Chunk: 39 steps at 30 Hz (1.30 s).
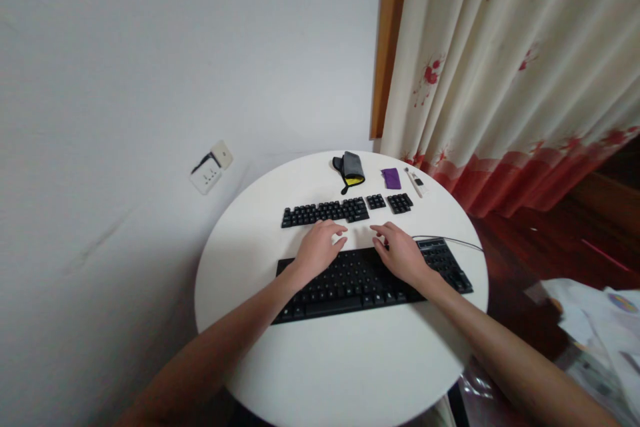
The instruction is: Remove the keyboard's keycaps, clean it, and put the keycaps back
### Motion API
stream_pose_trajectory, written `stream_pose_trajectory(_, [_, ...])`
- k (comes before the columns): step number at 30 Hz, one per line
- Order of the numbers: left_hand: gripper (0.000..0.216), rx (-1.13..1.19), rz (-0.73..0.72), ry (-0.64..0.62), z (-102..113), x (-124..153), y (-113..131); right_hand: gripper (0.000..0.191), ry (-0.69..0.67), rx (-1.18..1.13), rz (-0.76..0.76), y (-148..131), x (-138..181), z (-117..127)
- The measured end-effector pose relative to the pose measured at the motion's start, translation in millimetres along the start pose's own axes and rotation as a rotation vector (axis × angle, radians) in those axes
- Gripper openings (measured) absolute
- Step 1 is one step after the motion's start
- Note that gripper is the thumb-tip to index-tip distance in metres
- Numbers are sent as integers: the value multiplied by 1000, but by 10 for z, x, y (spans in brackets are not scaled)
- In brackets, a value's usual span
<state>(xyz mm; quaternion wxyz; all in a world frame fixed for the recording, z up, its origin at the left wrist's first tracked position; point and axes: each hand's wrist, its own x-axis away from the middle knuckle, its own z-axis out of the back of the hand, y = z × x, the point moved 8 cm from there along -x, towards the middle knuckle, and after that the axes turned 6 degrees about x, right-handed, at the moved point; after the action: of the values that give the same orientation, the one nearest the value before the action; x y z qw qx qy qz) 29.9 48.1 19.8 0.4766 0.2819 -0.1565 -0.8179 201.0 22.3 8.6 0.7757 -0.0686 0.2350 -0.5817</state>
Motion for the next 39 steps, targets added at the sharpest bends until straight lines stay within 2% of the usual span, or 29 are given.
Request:
stream_pose_trajectory(3, [17,-152,-23,-24,-172,-289,-91,34,-103,153,-8,-21,-299,-159])
stream_pose_trajectory(6, [18,-268,-42,-36,-314,-449,-103,35,-161,252,3,-45,-505,-288])
stream_pose_trajectory(11, [15,-391,-55,-24,-401,-483,-64,29,-168,341,43,-34,-649,-387])
stream_pose_trajectory(18, [19,-374,-58,-24,-371,-477,-61,25,-153,344,156,-60,-593,-353])
stream_pose_trajectory(22, [24,-363,-41,-56,-366,-479,-79,20,-194,255,218,-47,-485,-337])
stream_pose_trajectory(26, [24,-330,-27,-55,-288,-384,-19,15,-148,100,173,88,-307,-201])
stream_pose_trajectory(32, [13,-126,-59,-62,-176,91,404,10,-31,-176,199,195,198,107])
stream_pose_trajectory(36, [11,53,-27,-137,-289,411,637,12,-37,-287,239,146,538,167])
stream_pose_trajectory(39, [10,99,-9,-183,-407,527,697,13,-59,-286,243,111,684,143])
